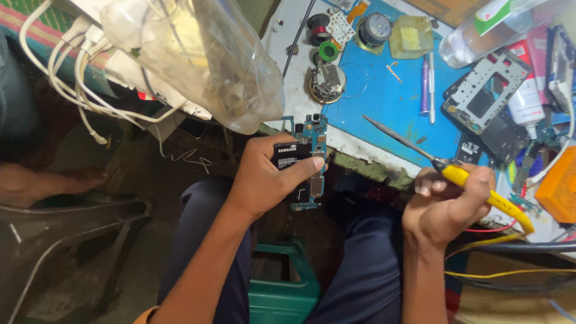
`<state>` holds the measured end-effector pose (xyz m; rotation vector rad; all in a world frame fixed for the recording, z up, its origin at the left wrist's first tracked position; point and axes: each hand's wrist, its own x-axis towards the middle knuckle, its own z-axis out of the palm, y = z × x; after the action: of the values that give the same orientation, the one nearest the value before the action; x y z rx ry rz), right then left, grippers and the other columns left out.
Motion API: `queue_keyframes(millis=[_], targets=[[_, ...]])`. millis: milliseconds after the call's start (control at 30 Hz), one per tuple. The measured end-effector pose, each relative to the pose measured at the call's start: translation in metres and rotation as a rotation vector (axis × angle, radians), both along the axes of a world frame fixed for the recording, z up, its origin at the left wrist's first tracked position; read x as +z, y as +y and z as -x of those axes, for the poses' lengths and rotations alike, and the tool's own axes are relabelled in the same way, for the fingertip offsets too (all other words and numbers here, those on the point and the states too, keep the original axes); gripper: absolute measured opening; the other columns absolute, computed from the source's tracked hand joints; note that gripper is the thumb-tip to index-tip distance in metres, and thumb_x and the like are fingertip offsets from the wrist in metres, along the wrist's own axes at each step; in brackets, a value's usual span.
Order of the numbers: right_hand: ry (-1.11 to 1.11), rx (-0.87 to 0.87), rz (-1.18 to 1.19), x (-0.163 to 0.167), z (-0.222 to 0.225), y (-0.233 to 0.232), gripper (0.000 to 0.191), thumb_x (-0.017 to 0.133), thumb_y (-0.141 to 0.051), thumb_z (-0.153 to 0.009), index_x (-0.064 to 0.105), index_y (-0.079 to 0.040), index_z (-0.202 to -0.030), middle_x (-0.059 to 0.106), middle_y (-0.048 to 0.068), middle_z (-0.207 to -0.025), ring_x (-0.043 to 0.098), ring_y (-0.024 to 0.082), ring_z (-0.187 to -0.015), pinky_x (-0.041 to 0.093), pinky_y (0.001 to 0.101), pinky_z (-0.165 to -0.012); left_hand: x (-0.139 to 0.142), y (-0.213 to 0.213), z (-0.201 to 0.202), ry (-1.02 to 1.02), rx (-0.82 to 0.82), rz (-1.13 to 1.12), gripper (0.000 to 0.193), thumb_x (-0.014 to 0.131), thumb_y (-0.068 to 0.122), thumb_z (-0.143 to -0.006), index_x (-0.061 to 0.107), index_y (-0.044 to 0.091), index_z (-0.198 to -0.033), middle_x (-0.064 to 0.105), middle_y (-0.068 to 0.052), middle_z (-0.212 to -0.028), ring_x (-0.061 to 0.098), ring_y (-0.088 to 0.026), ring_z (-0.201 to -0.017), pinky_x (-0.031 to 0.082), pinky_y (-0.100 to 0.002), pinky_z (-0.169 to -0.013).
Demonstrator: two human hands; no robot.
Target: The person sits on the floor holding a Samsung phone motherboard with battery attached and works on it on their lap. They manipulate small components and connectors on the board by hand and with tweezers, then use a soldering iron on the board and continue adjusting components with a pick tool.
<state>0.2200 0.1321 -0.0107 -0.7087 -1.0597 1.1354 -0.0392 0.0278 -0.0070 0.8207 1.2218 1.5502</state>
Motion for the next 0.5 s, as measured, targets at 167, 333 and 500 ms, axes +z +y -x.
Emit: queue_keyframes(millis=[167,333,500], targets=[[0.343,0.178,0.258,0.004,-0.026,0.016,0.041,0.054,-0.041,-0.117,0.055,-0.012,-0.088,0.049,-0.004,-0.062,0.041,0.008,-0.048,0.032,0.022,-0.047,0.003,0.002,-0.008,0.017,-0.036,-0.03,0.015,0.08,0.014,-0.084,0.078,0.002,-0.093,0.076,0.001,-0.077,0.066,-0.003,-0.068,0.054,-0.023,-0.06],[0.465,0.236,0.354,0.004,-0.041,0.022,0.045,0.054,-0.035,-0.117,0.053,-0.011,-0.079,0.048,-0.005,-0.061,0.041,0.008,-0.051,0.034,0.0232,-0.05,0.005,0.005,-0.024,-0.048,-0.106,-0.017,0.017,0.079,0.015,-0.082,0.078,0.002,-0.093,0.076,0.0,-0.078,0.068,-0.003,-0.066,0.056,-0.024,-0.06],[0.486,0.273,0.347,0.003,-0.044,0.023,0.05,0.053,-0.033,-0.118,0.05,-0.011,-0.073,0.048,-0.004,-0.06,0.04,0.007,-0.045,0.034,0.023,-0.049,0.004,0.008,-0.033,0.002,-0.133,-0.002,0.018,0.079,0.018,-0.082,0.078,0.003,-0.091,0.076,0.001,-0.077,0.067,-0.003,-0.066,0.055,-0.023,-0.06]])
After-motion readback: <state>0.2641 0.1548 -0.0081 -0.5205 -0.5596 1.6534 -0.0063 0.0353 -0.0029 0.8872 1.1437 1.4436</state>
